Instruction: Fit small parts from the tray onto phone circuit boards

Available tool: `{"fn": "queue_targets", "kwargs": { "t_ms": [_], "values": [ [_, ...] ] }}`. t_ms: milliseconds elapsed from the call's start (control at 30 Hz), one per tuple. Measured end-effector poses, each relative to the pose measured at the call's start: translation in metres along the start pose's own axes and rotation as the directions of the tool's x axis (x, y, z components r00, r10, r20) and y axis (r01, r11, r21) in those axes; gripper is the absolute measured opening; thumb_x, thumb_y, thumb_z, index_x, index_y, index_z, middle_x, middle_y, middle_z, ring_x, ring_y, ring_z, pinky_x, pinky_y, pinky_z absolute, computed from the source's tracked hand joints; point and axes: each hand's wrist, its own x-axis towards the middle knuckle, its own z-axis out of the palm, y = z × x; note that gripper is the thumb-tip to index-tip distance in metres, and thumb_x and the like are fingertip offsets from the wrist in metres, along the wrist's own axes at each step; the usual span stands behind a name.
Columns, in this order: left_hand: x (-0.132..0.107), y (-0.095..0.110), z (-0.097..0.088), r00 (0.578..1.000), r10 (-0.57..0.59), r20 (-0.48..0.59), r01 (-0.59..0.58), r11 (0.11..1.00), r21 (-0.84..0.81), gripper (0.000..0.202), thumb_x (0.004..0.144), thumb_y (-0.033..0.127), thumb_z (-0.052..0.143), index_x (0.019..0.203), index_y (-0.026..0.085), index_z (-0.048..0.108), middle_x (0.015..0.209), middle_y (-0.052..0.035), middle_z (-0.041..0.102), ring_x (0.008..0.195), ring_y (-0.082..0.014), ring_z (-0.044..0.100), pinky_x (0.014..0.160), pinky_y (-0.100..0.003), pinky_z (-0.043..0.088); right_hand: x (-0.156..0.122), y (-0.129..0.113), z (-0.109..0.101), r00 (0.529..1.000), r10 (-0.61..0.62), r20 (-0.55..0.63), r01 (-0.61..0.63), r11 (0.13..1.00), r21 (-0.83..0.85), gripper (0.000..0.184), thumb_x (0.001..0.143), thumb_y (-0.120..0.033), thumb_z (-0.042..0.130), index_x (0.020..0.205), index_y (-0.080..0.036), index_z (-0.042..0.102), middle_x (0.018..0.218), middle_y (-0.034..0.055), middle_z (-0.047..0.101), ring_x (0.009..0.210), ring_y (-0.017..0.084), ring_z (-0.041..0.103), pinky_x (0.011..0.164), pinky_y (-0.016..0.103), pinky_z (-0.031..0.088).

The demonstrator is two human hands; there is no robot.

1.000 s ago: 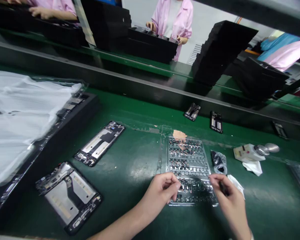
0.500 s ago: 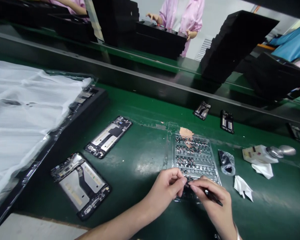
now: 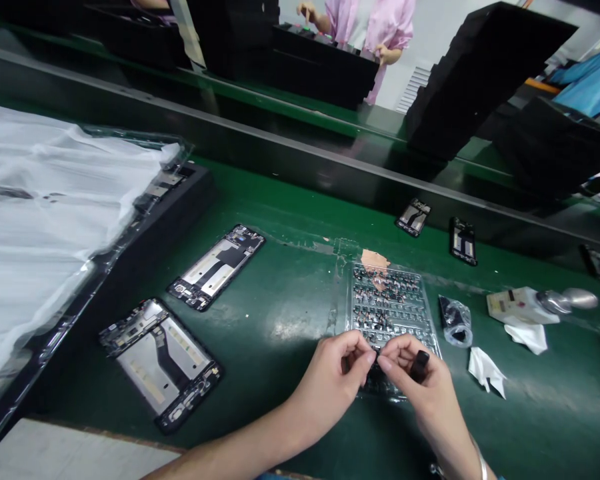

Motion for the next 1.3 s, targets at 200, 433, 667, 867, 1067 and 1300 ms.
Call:
{"fn": "queue_targets", "kwargs": {
  "t_ms": [200, 433, 667, 867, 1067, 1300],
  "values": [
    [0.001, 0.006, -0.003, 1.0, -0.014, 0.005, 0.014, 0.994, -0.107, 0.022, 0.084, 0.028, 0.048, 0.066, 0.016, 0.047, 0.058, 0.0032, 0.046, 0.053, -0.0082, 0.04, 0.053, -0.02, 0.033, 0.068, -0.019, -0.046, 0.967, -0.135, -0.216, 0.056, 0.939, -0.34, 0.031, 0.088, -0.039, 0.04, 0.096, -0.017, 0.061, 0.059, 0.0004, 0.056, 0.048, 0.01, 0.045, 0.045, 0.021, 0.035],
    [-0.001, 0.009, -0.006, 1.0, 0.009, -0.021, -0.012, 0.988, -0.155, 0.022, 0.084, 0.028, 0.05, 0.067, 0.014, 0.054, 0.056, 0.0033, 0.046, 0.052, -0.0078, 0.041, 0.052, -0.019, 0.032, 0.205, -0.006, -0.092, 0.777, -0.217, -0.591, -0.32, 0.673, -0.667, 0.059, 0.073, -0.035, 0.061, 0.127, -0.015, 0.047, 0.097, 0.0151, 0.064, 0.099, 0.033, 0.056, 0.083, 0.047, 0.04],
    [0.004, 0.005, -0.008, 0.999, -0.027, -0.044, 0.016, 0.971, -0.24, 0.02, 0.083, 0.029, 0.052, 0.078, 0.011, 0.061, 0.054, 0.0021, 0.049, 0.049, -0.0074, 0.041, 0.049, -0.02, 0.033, 0.257, 0.018, -0.078, 0.753, -0.116, -0.648, -0.513, 0.514, -0.688, 0.067, 0.069, -0.055, 0.063, 0.121, -0.014, 0.05, 0.099, 0.0173, 0.063, 0.097, 0.034, 0.058, 0.079, 0.048, 0.044],
    [0.004, 0.002, -0.009, 0.998, -0.059, -0.032, 0.047, 0.949, -0.312, 0.022, 0.082, 0.031, 0.054, 0.075, 0.011, 0.06, 0.053, 0.0019, 0.049, 0.047, -0.007, 0.041, 0.047, -0.019, 0.033, 0.269, 0.023, -0.082, 0.72, -0.076, -0.689, -0.589, 0.457, -0.666, 0.046, 0.085, -0.046, 0.051, 0.118, -0.015, 0.049, 0.11, 0.0093, 0.058, 0.098, 0.022, 0.057, 0.085, 0.044, 0.045],
    [0.004, 0.004, -0.009, 0.998, -0.058, -0.039, 0.043, 0.948, -0.316, 0.022, 0.081, 0.032, 0.054, 0.072, 0.012, 0.058, 0.052, 0.002, 0.048, 0.046, -0.0068, 0.04, 0.047, -0.019, 0.032, 0.274, 0.023, -0.086, 0.677, -0.061, -0.734, -0.616, 0.5, -0.61, 0.04, 0.087, -0.038, 0.052, 0.119, -0.015, 0.048, 0.114, 0.0091, 0.055, 0.1, 0.022, 0.056, 0.086, 0.045, 0.045],
    [0.009, 0.002, -0.011, 0.997, -0.051, -0.064, 0.029, 0.95, -0.31, 0.024, 0.08, 0.034, 0.055, 0.071, 0.012, 0.055, 0.051, 0.0027, 0.048, 0.044, -0.0061, 0.039, 0.045, -0.018, 0.03, 0.266, -0.004, -0.09, 0.642, 0.0, -0.767, -0.547, 0.701, -0.458, 0.033, 0.087, -0.031, 0.053, 0.116, -0.015, 0.051, 0.114, 0.008, 0.055, 0.097, 0.02, 0.057, 0.081, 0.041, 0.048]
  ]
}}
